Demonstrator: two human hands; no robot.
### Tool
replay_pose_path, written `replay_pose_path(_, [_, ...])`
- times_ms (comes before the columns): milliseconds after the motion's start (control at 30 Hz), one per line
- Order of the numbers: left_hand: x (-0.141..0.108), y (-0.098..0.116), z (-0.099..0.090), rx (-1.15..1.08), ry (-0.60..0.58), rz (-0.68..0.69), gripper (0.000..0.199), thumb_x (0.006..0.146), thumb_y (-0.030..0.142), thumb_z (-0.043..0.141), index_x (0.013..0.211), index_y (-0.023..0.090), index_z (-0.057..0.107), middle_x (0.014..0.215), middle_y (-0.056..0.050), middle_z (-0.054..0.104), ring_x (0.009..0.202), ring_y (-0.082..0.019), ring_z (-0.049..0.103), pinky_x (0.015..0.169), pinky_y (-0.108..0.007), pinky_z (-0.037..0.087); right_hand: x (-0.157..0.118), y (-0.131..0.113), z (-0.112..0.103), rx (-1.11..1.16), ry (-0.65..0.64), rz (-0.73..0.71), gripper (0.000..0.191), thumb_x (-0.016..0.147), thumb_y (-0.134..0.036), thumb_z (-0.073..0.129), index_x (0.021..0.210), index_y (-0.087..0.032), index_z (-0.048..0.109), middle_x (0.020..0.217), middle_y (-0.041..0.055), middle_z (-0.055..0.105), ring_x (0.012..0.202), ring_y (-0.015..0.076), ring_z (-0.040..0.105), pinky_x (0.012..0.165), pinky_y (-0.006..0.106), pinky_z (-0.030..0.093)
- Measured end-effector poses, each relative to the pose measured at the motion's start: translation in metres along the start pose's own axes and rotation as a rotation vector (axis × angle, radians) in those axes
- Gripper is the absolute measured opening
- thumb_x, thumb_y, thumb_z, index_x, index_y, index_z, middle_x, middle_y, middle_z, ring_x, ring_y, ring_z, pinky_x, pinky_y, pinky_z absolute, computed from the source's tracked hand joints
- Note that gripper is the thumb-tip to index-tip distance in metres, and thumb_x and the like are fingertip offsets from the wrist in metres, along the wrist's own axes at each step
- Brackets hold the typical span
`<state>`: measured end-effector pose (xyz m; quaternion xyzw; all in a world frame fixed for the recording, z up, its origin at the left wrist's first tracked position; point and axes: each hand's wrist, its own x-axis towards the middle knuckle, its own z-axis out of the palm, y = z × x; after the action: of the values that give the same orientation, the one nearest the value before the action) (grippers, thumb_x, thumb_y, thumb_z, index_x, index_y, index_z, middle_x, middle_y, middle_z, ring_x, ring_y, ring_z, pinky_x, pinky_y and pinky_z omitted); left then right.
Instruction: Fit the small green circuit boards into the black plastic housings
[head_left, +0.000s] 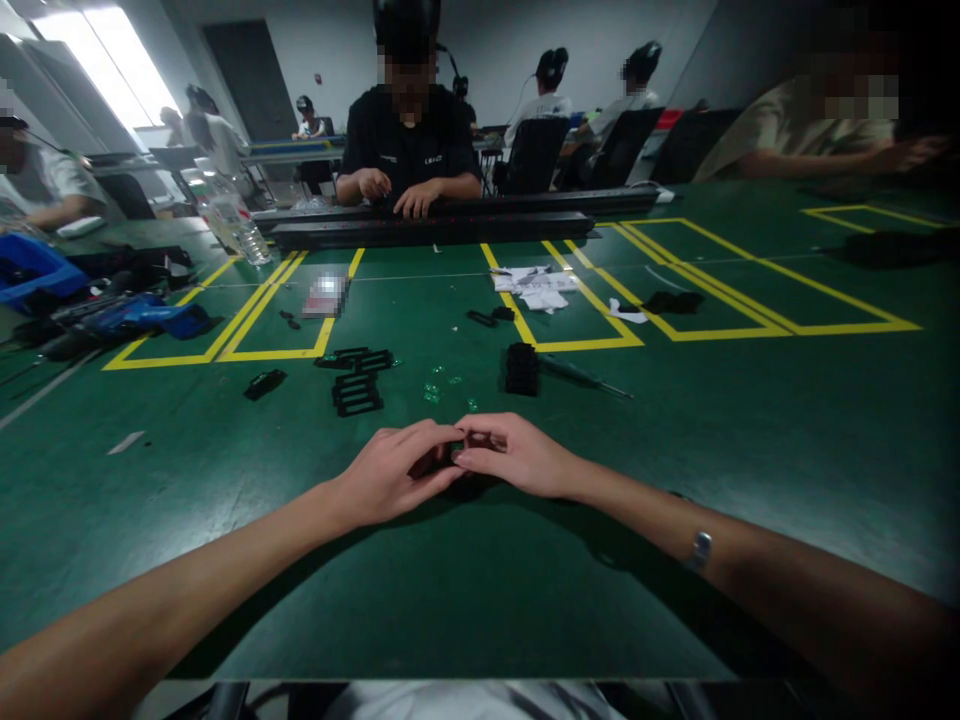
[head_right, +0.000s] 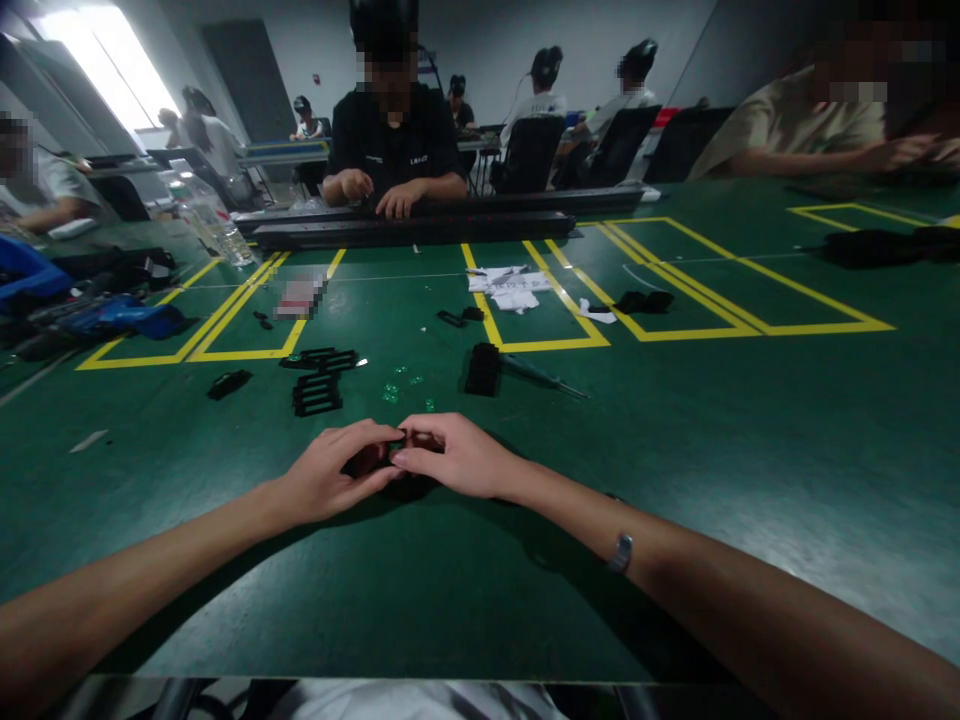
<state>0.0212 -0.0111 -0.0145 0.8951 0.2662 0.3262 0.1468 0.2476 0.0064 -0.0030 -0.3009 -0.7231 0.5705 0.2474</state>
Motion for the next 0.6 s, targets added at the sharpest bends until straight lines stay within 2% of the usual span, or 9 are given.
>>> replay_pose_path(300, [0.0003, 0.0008, -0.0005, -0.024, -0.001, 0.001, 0.026, 0.095, 0.027, 0.062, 0.118, 0.018, 0.055, 0.09, -0.003, 0.064, 0.074, -0.012, 0.06, 0.065, -0.023, 0.046, -0.0013, -0.002, 0.001, 0.049, 0.006, 0.005, 0.022, 0.09, -0.034, 0.068, 0.097, -0.014, 0.066, 0.075, -0.0003, 0.062, 0.068, 0.0129, 0.055, 0.063, 0.024, 0.042])
replay_pose_path(600, [0.0007, 0.002, -0.0014, -0.013, -0.01, -0.02, 0.024, 0.095, 0.029, 0.061, 0.116, 0.018, 0.055, 0.091, -0.004, 0.065, 0.073, -0.012, 0.061, 0.064, -0.023, 0.047, 0.0, -0.0003, 0.0009, 0.049, 0.002, -0.001, 0.021, 0.09, -0.035, 0.068, 0.095, -0.015, 0.065, 0.075, -0.0004, 0.064, 0.068, 0.013, 0.056, 0.062, 0.024, 0.042])
